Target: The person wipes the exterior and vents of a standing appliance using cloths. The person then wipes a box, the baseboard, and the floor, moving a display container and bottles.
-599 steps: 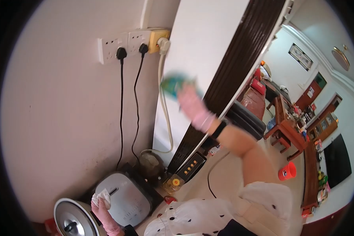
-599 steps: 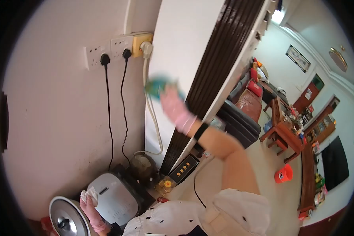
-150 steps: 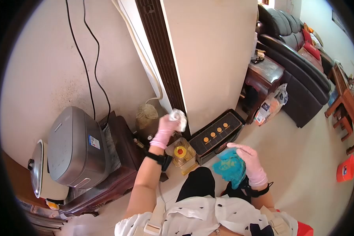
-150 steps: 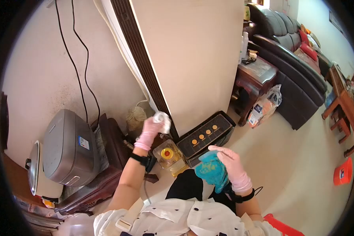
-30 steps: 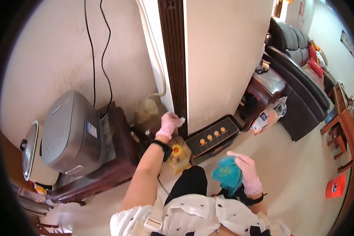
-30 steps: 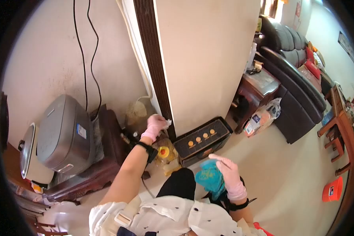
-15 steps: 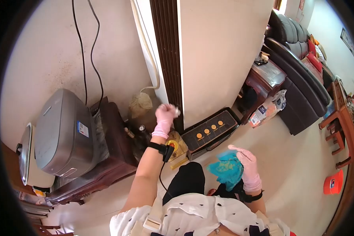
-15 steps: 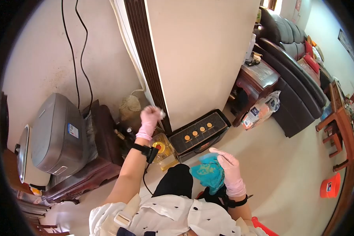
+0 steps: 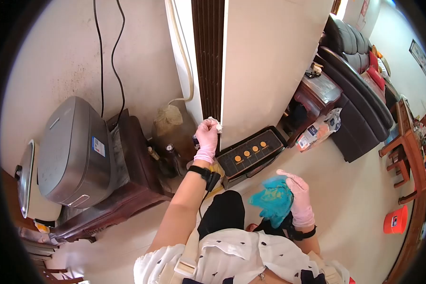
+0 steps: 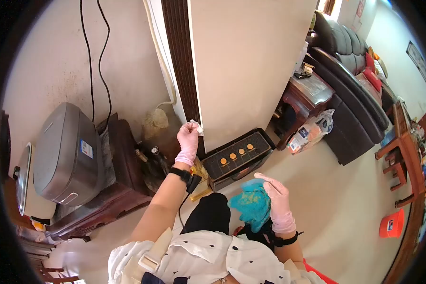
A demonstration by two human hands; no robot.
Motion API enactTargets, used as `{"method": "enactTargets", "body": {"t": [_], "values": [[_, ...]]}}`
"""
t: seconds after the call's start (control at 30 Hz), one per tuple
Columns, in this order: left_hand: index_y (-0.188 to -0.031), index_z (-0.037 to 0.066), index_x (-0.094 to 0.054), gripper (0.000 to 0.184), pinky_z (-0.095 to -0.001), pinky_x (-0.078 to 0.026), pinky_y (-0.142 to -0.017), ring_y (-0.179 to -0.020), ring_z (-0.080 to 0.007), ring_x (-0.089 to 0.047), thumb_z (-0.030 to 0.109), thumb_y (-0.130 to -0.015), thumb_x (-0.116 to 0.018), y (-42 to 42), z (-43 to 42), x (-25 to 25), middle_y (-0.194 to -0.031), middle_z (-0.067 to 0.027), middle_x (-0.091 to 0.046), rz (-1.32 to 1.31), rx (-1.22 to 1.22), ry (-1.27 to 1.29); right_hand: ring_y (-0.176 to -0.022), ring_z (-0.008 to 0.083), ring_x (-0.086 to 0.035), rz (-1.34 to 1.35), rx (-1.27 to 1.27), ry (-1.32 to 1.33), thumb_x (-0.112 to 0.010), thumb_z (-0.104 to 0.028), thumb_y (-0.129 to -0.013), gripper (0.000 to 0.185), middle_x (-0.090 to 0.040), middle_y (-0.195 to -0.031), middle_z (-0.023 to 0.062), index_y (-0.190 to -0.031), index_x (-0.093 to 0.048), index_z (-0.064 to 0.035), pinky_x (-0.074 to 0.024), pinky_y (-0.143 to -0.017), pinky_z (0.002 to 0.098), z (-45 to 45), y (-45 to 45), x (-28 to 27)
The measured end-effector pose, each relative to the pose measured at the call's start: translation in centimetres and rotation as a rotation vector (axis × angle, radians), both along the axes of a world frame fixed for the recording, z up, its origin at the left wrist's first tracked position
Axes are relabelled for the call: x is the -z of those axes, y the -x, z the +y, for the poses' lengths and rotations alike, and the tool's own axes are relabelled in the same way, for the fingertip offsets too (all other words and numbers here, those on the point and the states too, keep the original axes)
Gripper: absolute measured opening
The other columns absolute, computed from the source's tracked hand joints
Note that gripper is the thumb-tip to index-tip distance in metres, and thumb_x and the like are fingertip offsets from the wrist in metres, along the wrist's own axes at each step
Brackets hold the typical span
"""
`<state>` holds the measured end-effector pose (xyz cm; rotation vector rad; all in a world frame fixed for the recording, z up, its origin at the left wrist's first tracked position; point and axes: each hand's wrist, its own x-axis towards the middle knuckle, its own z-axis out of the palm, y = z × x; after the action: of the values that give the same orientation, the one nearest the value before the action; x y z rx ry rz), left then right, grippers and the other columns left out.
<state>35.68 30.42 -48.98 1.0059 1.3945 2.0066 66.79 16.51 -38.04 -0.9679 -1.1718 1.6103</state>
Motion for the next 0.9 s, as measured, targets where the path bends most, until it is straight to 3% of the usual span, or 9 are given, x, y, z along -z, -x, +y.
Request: {"method": "enactTargets", "body": {"t": [0.17,0.3,0.37,0.43,0.53,0.6,0.7,0.77,0.9], "values": [[-0.073,0.003,-0.063,0.005,-0.0304,-0.050,-0.060,-0.060,-0.0159,-0.062,-0.002,-0.071,-0.064,2.5,-0.6,2.4,-0.070,-0.0112,-0.065,0.594,-0.036,0.578,-0.100,0.0158,-0.060,-0.018,0.020,-0.076,-0.049,-0.002,-0.091,0.026,-0.064,-0.112,0.0118,-0.113,-0.061,0.0058,-0.0464,-0.090,0.0271,-0.1,0.6,0.1],[-0.080,0.000,-0.064,0.006,-0.0257,-0.050,-0.060,-0.063,-0.0103,-0.058,-0.005,-0.078,-0.061,1.8,0.5,-0.1,-0.069,-0.0027,-0.063,-0.102,0.022,-0.047,-0.100,0.0154,-0.059,-0.047,0.014,-0.139,-0.049,-0.002,-0.092,0.026,-0.064,-0.111,0.0114,-0.113,-0.061,0.0058,-0.0461,-0.090,0.0268,-0.3,0.7,-0.2],[-0.079,0.000,-0.062,0.009,-0.0279,-0.050,-0.062,-0.067,-0.0124,-0.058,-0.005,-0.080,-0.055,1.6,0.5,1.7,-0.068,-0.0029,-0.061,-0.021,0.082,0.150,-0.101,0.0155,-0.059,-0.045,0.004,-0.108,-0.048,-0.002,-0.091,0.026,-0.064,-0.112,0.0116,-0.113,-0.061,0.0056,-0.0455,-0.091,0.0269,-0.3,0.6,-0.4],[-0.072,0.000,-0.062,0.010,-0.0336,-0.050,-0.061,-0.066,-0.0185,-0.061,0.001,-0.079,-0.056,3.6,3.2,10.4,-0.065,-0.0092,-0.062,0.894,0.106,0.650,-0.101,0.0155,-0.059,-0.007,-0.033,-0.002,-0.048,-0.002,-0.091,0.026,-0.064,-0.113,0.0116,-0.113,-0.061,0.0054,-0.0452,-0.091,0.0268,-0.8,0.7,-1.2],[-0.067,0.000,-0.060,0.010,-0.0346,-0.050,-0.057,-0.063,-0.0202,-0.064,0.005,-0.076,-0.059,4.0,4.2,10.6,-0.065,-0.0140,-0.063,0.482,-0.058,0.463,-0.101,0.0156,-0.059,-0.035,-0.018,-0.053,-0.048,-0.002,-0.091,0.026,-0.063,-0.114,0.0116,-0.113,-0.061,0.0050,-0.0451,-0.091,0.0270,0.0,1.0,-0.4],[-0.076,0.000,-0.062,0.008,-0.0292,-0.050,-0.053,-0.055,-0.0149,-0.061,-0.006,-0.075,-0.057,1.8,0.3,0.9,-0.064,-0.0046,-0.062,0.049,-0.003,0.228,-0.100,0.0152,-0.059,-0.065,0.031,-0.132,-0.048,-0.001,-0.091,0.026,-0.063,-0.114,0.0110,-0.113,-0.062,0.0041,-0.0454,-0.091,0.0269,0.0,0.4,0.9],[-0.077,0.003,-0.061,0.013,-0.0275,-0.051,-0.058,-0.061,-0.0137,-0.061,-0.009,-0.073,-0.059,0.6,-0.2,0.7,-0.068,-0.0054,-0.062,0.021,-0.100,0.396,-0.100,0.0152,-0.060,-0.032,0.049,-0.030,-0.049,-0.002,-0.091,0.026,-0.063,-0.114,0.0108,-0.113,-0.062,0.0040,-0.0455,-0.091,0.0270,0.2,-0.2,0.4],[-0.083,0.005,-0.061,0.016,-0.0335,-0.050,-0.058,-0.068,-0.0185,-0.060,0.019,-0.083,-0.054,3.7,5.0,12.5,-0.076,-0.0071,-0.062,-0.843,0.103,0.238,-0.099,0.0150,-0.060,-0.032,0.060,-0.029,-0.049,-0.002,-0.091,0.026,-0.063,-0.114,0.0106,-0.113,-0.061,0.0043,-0.0458,-0.090,0.0268,0.3,-0.2,0.8],[-0.094,0.007,-0.066,0.026,-0.0340,-0.051,-0.069,-0.086,-0.0235,-0.065,0.029,-0.085,-0.056,5.8,8.0,17.3,-0.092,-0.0067,-0.067,0.787,0.369,0.917,-0.097,0.0143,-0.060,-0.036,0.072,-0.037,-0.049,-0.003,-0.092,0.026,-0.063,-0.113,0.0103,-0.114,-0.060,0.0047,-0.0472,-0.088,0.0268,-0.3,-0.2,0.8]]}}
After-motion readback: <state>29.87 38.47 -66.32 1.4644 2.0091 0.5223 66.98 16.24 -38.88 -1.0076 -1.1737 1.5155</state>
